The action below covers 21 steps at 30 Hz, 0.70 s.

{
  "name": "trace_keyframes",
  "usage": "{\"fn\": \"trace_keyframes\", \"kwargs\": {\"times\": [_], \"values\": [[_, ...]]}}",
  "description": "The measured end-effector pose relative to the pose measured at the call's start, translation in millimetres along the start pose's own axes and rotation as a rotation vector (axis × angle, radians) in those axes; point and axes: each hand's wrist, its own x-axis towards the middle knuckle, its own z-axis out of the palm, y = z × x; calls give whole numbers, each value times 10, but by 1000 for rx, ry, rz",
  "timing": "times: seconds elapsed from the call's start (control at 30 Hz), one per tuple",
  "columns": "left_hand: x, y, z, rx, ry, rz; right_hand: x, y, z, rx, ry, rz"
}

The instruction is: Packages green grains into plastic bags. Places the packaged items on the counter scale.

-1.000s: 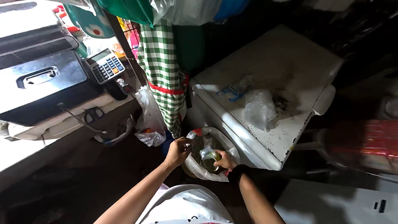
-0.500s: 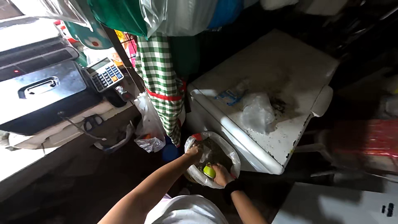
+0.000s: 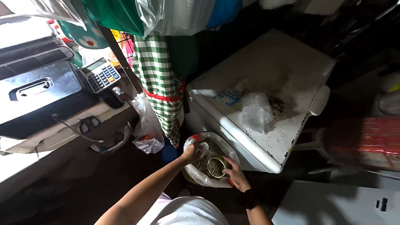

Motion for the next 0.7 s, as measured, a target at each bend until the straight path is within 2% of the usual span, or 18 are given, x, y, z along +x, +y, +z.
{"fn": "trace_keyframes", "kwargs": {"times": [0.07,0.13,0.17,0.27,0.33,0.4,0.47,0.6,0.7], "values": [[-19,-3,-10,-226,-63,-50,-117,-102,-46,53,46,-93],[-17,-21,14,-311,-49,-86,-228,-204,-72,91,92,-148],[-19,-13,29,-266,-10,-83,-277,-259,-74,117,110,-164],[-80,93,107,81,129,-37,-398,-406,-31,214,146,-179],[-127,193,176,306,74,-56,-465,-511,28,236,166,-197],[-162,334,214,391,-34,-107,-507,-606,100,223,193,-213],[-155,362,258,335,-68,-132,-516,-651,184,190,236,-228],[-141,336,265,129,-34,-35,-394,-533,206,-12,297,-374],[-134,341,236,77,-21,-36,-358,-520,206,-66,320,-411]]}}
